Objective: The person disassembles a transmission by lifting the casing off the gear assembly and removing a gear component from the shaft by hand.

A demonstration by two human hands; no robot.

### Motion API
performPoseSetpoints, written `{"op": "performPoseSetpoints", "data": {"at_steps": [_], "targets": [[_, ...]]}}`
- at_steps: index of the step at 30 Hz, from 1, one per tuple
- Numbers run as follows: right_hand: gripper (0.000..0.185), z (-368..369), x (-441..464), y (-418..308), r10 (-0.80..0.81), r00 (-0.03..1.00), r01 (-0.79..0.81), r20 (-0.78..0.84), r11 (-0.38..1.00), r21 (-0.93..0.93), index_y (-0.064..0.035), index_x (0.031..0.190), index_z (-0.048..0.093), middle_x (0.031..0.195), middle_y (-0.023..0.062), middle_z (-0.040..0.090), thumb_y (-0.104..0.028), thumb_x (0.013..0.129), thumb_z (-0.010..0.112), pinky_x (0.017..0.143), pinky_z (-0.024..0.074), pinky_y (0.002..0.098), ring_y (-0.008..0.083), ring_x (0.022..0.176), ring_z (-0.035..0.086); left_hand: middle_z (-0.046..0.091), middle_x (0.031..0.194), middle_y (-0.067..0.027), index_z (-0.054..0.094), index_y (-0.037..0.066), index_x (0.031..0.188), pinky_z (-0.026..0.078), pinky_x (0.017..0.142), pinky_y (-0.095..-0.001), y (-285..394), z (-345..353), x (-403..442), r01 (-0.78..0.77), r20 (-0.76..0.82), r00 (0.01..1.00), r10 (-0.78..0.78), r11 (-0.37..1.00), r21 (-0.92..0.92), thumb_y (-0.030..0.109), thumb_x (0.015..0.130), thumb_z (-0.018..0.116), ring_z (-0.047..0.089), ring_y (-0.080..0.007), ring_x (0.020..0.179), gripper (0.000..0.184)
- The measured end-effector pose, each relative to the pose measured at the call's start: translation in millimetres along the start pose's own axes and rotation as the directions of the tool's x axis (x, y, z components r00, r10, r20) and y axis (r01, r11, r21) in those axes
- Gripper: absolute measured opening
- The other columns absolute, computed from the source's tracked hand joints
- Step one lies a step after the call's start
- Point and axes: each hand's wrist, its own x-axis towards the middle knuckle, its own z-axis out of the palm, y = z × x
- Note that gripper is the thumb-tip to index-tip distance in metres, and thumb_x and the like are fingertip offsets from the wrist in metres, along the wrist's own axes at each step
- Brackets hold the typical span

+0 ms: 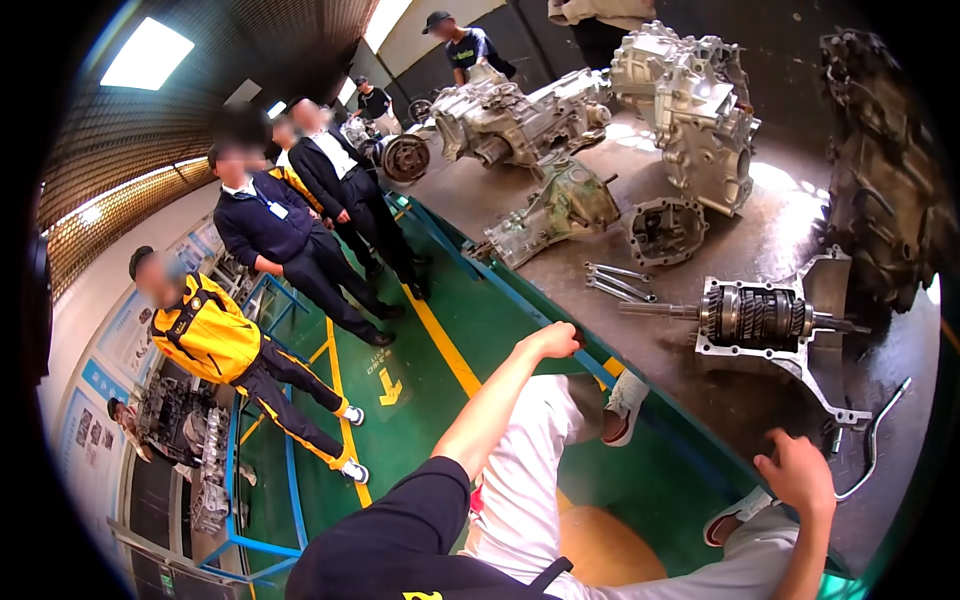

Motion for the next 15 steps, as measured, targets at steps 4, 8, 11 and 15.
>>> {"op": "performPoseSetpoints", "data": {"at_steps": [4,8,11,15], "targets": [[0.036,2.6,-1.1,3.0,-0.01,1.0,0.01,-0.013,1.0,-0.007,0.0003,0.106,0.066,0.075,0.0182,0.067,-0.02,0.077,0.071,0.068,0.0513,0.0431,0.0364,0.074,0.065,0.072,0.088,-0.0183,0.07,-0.001,0.096,0.053,0.078,-0.0406,1.0,-0.8,-2.0,-0.021,-0.029,0.999,0.021,1.0,0.018,0.019,0.085,0.058,0.069,-0.0315,0.084,0.027],[0.037,2.8,-0.4,5.0,-0.018,1.0,0.018,-0.007,1.0,-0.006,0.0002,0.106,0.065,0.075,0.0182,0.066,-0.02,0.076,0.071,0.067,0.051,0.0425,0.0358,0.074,0.065,0.072,0.087,-0.0182,0.07,-0.003,0.096,0.053,0.077,-0.0401,4.2,-2.8,-6.0,-0.048,-0.025,0.998,0.049,0.998,0.033,0.019,0.085,0.057,0.069,-0.0311,0.083,0.027],[0.035,2.8,-0.1,3.3,-0.016,1.0,0.016,-0.007,1.0,-0.001,0.0005,0.105,0.065,0.074,0.0182,0.066,-0.018,0.076,0.071,0.067,0.0509,0.0421,0.0357,0.072,0.065,0.072,0.088,-0.0184,0.07,-0.003,0.095,0.053,0.077,-0.0401,8.6,-6.1,-9.9,-0.048,-0.023,0.999,0.049,0.999,0.023,0.019,0.085,0.057,0.069,-0.0314,0.082,0.028],[0.034,3.9,-0.1,3.6,-0.028,1.0,0.028,-0.015,1.0,0.006,0.001,0.104,0.065,0.073,0.0182,0.066,-0.017,0.076,0.071,0.066,0.0512,0.042,0.0357,0.071,0.065,0.072,0.088,-0.0185,0.07,-0.003,0.095,0.053,0.077,-0.0405,14.2,-10.6,-13.6,-0.031,-0.017,0.999,0.031,0.999,0.013,0.02,0.085,0.057,0.069,-0.0316,0.083,0.028]]}}
